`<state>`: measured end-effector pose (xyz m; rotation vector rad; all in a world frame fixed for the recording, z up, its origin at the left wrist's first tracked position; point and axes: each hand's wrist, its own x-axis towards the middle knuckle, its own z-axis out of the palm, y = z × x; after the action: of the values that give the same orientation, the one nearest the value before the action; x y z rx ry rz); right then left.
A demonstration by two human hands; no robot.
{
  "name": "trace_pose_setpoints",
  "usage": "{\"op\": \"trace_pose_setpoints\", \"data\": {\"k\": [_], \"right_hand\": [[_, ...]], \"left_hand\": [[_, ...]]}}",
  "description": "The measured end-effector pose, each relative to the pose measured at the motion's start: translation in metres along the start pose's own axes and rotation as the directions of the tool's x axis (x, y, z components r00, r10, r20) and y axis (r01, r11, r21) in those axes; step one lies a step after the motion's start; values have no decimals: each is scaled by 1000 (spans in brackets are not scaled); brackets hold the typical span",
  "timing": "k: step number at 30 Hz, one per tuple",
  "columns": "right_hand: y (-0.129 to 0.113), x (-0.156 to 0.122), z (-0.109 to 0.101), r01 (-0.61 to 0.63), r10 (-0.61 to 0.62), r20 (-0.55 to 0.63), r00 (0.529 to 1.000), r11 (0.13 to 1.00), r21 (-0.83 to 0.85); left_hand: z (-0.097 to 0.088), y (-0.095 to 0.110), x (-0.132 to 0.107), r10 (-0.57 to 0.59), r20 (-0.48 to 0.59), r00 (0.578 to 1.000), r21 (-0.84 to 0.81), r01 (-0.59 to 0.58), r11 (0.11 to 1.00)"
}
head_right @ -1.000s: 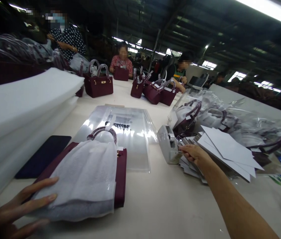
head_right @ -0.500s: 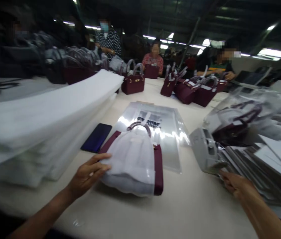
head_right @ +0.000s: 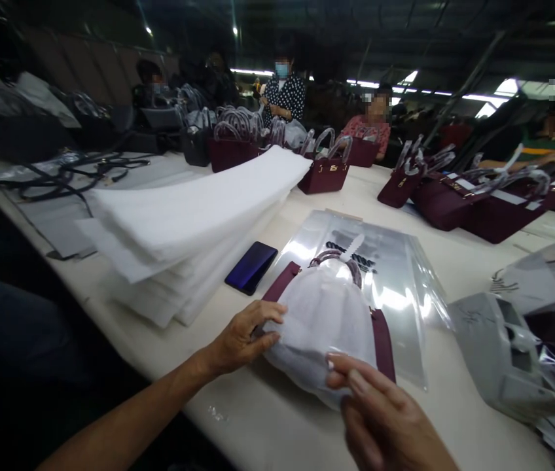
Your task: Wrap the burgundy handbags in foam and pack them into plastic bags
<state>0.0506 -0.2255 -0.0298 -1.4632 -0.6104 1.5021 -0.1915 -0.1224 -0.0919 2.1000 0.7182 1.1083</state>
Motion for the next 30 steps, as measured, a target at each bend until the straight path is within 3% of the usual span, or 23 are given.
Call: {"op": "trace_pose_setpoints", "data": {"k": [3, 6, 10, 22, 30], "right_hand": [[2, -1, 76, -52, 42, 82, 996, 991, 121], [5, 4, 104, -67, 51, 94, 994, 982, 178], [12, 13, 102, -98, 88, 65, 994, 980, 175], [20, 6, 109, -112, 112, 13, 994, 971, 210], [25, -3, 110, -60, 84, -89, 992, 968, 245]], "left_hand": [[0, -1, -3, -17, -7, 1000, 11, 17, 1000], [0, -3, -4, 4, -11, 1000, 26, -4, 1000], [-1, -5, -3, 101, 9, 995, 21, -101, 995], [-6, -3, 3, 98, 111, 989, 260, -124, 958], [-7, -2, 4, 69, 109, 992, 230, -93, 969]]}}
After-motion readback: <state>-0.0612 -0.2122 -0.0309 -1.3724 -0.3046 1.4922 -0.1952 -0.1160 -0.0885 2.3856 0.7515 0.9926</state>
